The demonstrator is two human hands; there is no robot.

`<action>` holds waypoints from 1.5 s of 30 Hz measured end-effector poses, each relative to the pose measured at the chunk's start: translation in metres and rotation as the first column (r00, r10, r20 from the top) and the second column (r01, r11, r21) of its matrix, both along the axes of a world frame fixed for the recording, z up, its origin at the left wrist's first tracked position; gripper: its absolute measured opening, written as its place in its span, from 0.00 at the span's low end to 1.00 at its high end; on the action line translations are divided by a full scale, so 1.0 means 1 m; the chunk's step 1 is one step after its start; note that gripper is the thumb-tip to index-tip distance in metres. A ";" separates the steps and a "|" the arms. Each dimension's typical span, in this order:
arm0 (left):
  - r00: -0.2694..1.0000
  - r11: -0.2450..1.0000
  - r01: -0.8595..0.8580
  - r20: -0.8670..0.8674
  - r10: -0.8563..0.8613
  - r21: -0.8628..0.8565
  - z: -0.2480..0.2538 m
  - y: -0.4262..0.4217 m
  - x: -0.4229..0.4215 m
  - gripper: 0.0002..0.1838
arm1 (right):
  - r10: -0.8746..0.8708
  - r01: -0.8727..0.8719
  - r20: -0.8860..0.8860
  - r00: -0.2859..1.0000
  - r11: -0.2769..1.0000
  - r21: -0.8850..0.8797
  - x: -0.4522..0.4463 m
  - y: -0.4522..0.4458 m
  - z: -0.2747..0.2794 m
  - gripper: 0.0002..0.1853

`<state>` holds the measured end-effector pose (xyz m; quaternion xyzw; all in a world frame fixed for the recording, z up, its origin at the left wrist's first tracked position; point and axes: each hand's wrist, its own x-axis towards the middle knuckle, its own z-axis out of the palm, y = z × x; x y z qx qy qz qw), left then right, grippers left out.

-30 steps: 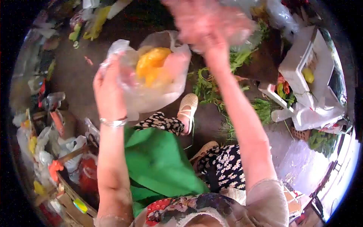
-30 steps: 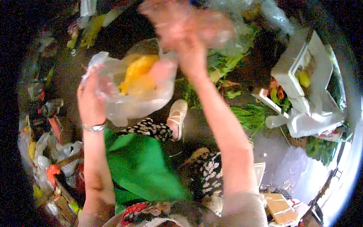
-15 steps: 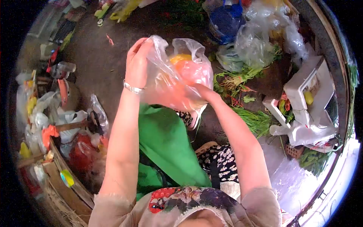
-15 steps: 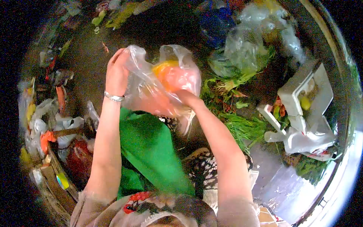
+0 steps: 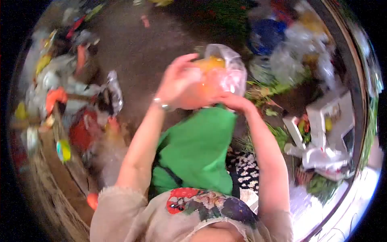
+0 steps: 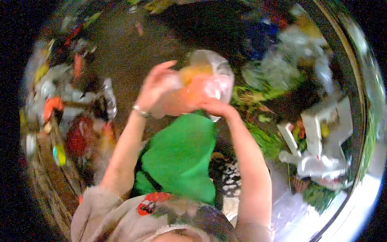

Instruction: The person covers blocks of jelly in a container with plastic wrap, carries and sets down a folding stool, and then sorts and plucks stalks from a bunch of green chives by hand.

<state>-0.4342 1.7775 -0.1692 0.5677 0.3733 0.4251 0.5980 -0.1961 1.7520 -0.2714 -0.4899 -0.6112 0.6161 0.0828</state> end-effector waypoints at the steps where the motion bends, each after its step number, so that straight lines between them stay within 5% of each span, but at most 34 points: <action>1: 0.981 0.989 0.140 0.125 -0.146 0.054 -0.011 -0.002 0.005 0.37 | 0.048 -0.049 -0.038 0.998 0.998 -0.034 -0.004 0.008 -0.010 0.22; 2: 0.951 0.949 0.308 -0.016 -0.307 0.062 -0.017 -0.001 0.012 0.40 | 0.190 -0.204 -0.187 0.964 0.977 -0.059 -0.009 0.017 -0.003 0.21; 3: 0.926 0.825 0.366 -0.252 -0.279 0.430 -0.039 0.006 0.018 0.43 | 0.170 -0.170 -0.018 0.985 0.985 -0.010 -0.021 0.010 0.048 0.21; 4: 0.889 0.823 0.434 -0.322 -0.326 0.365 -0.048 0.004 0.020 0.48 | 0.278 -0.277 -0.054 0.959 0.961 0.011 -0.016 0.019 0.020 0.20; 6: 0.785 0.799 0.557 -0.458 -0.417 0.227 -0.066 0.001 0.024 0.59 | 0.083 -0.075 0.037 0.996 0.983 -0.170 -0.022 0.006 0.046 0.21; 7: 0.773 0.754 0.567 -0.529 -0.349 0.331 -0.079 0.006 0.028 0.61 | 0.066 -0.064 0.004 0.998 0.985 -0.160 -0.014 0.004 0.044 0.20; 13: 0.767 0.716 0.620 -0.443 -0.465 0.322 -0.112 -0.008 0.016 0.59 | -0.337 0.355 -0.223 0.915 0.934 0.046 0.031 -0.031 0.082 0.17; 16: 0.798 0.793 0.552 -0.437 -0.415 0.256 -0.100 -0.016 -0.012 0.57 | -0.673 0.693 -0.249 0.697 0.721 -0.008 0.079 -0.071 0.069 0.18; 21: 0.840 0.971 0.229 -0.517 -0.162 0.069 -0.092 -0.045 -0.107 0.54 | -0.848 0.840 -0.115 0.518 0.529 -0.117 0.157 -0.172 0.032 0.19; 24: 0.752 0.997 -0.008 -0.658 -0.043 -0.074 -0.114 -0.073 -0.173 0.52 | -0.932 0.918 -0.158 0.327 0.353 -0.181 0.172 -0.221 0.035 0.21; 29: 0.518 0.934 -0.273 -0.853 -0.058 -0.230 -0.161 -0.112 -0.248 0.49 | -0.954 0.931 -0.202 0.220 0.268 -0.248 0.185 -0.260 0.036 0.22; 37: 0.416 0.911 -0.305 -0.900 -0.133 -0.276 -0.207 -0.119 -0.266 0.44 | -0.974 0.972 -0.206 0.094 0.135 -0.191 0.181 -0.307 0.059 0.19; 45: 0.503 0.924 -0.256 -0.855 -0.125 -0.285 -0.216 -0.169 -0.275 0.39 | -0.973 0.997 -0.220 -0.063 -0.054 -0.047 0.158 -0.350 0.059 0.16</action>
